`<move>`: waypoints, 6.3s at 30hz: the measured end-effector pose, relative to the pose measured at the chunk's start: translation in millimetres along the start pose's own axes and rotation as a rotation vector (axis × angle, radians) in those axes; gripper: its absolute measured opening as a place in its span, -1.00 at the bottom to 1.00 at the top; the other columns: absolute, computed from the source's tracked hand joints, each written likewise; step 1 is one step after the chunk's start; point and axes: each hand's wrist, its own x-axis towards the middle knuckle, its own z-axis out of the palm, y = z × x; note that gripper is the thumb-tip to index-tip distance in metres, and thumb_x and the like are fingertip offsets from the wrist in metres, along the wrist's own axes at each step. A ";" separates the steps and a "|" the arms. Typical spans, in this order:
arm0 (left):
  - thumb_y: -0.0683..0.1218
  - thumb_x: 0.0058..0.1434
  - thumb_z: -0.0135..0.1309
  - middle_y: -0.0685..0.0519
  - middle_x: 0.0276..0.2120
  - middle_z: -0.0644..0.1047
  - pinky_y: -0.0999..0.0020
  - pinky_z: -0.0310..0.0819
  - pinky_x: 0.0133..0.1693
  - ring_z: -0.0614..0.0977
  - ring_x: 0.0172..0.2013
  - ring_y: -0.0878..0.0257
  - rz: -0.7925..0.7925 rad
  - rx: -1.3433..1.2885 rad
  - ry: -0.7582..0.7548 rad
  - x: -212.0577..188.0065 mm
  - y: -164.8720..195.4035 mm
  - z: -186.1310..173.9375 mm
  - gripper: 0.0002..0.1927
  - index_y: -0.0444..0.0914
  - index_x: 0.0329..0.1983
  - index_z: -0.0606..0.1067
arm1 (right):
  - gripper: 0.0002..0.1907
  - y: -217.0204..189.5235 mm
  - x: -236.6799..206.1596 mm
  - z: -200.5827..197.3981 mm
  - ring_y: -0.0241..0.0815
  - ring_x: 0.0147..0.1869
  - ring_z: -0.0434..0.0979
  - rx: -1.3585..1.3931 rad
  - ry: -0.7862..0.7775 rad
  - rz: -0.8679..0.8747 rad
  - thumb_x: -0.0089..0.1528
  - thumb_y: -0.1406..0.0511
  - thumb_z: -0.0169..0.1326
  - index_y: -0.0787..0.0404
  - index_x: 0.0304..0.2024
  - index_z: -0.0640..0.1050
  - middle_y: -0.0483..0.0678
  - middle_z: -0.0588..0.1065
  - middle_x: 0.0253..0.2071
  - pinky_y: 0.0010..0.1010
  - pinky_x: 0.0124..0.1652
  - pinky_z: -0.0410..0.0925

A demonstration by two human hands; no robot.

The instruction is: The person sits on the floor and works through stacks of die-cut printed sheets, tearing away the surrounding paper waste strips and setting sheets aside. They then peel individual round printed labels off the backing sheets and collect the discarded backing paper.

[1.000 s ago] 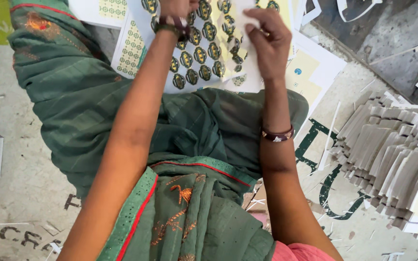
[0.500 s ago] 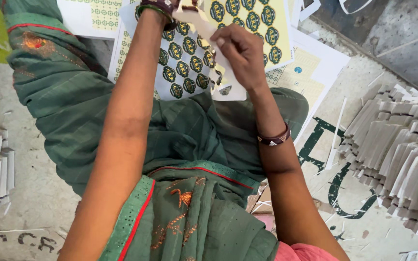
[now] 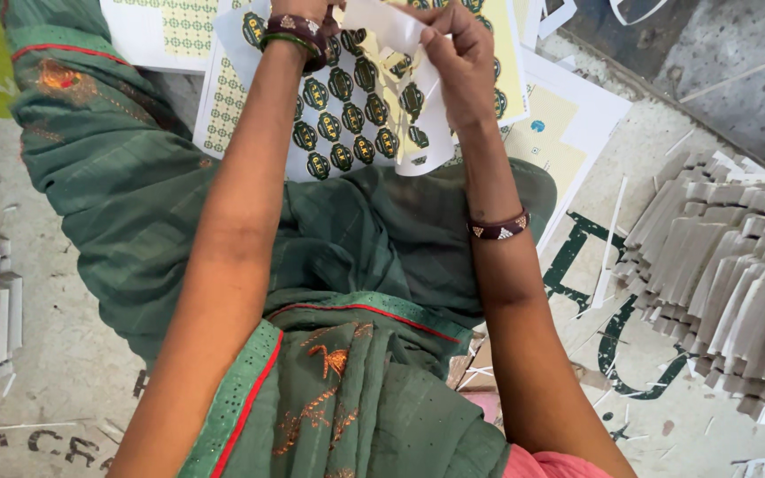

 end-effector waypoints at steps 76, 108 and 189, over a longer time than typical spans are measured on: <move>-0.22 0.20 0.20 0.04 -0.45 0.70 0.37 0.60 -0.48 0.71 -0.54 0.31 0.430 0.206 -0.092 -13.8 -10.7 -24.8 -0.94 -0.31 -0.28 0.61 | -0.78 -13.6 -2.6 -19.3 -0.18 -0.15 0.69 0.126 -0.122 0.270 0.36 0.41 0.00 0.21 -0.42 0.41 -0.04 0.55 -0.38 -0.44 -0.23 0.43; -0.22 0.15 0.11 -0.07 -0.45 0.63 0.24 0.66 -0.53 0.72 -0.57 0.15 0.093 0.289 -0.191 -21.9 1.6 5.5 -0.90 -0.40 -0.37 0.56 | -0.78 5.7 0.0 -15.2 -0.50 -0.26 0.36 -0.080 -0.176 0.268 0.41 0.38 0.07 0.27 -0.36 0.45 -0.20 0.47 -0.35 -0.56 -0.19 0.26; -0.26 0.24 0.36 0.02 -0.35 0.66 0.48 0.55 -0.38 0.68 -0.37 0.36 0.363 -0.161 -0.484 -56.0 -38.9 13.3 -0.75 -0.34 -0.13 0.50 | -0.97 13.5 -0.7 -34.5 -0.39 -0.22 0.44 -0.242 0.009 0.257 0.39 0.40 0.13 0.24 -0.14 0.54 -0.17 0.51 -0.24 -0.48 -0.23 0.34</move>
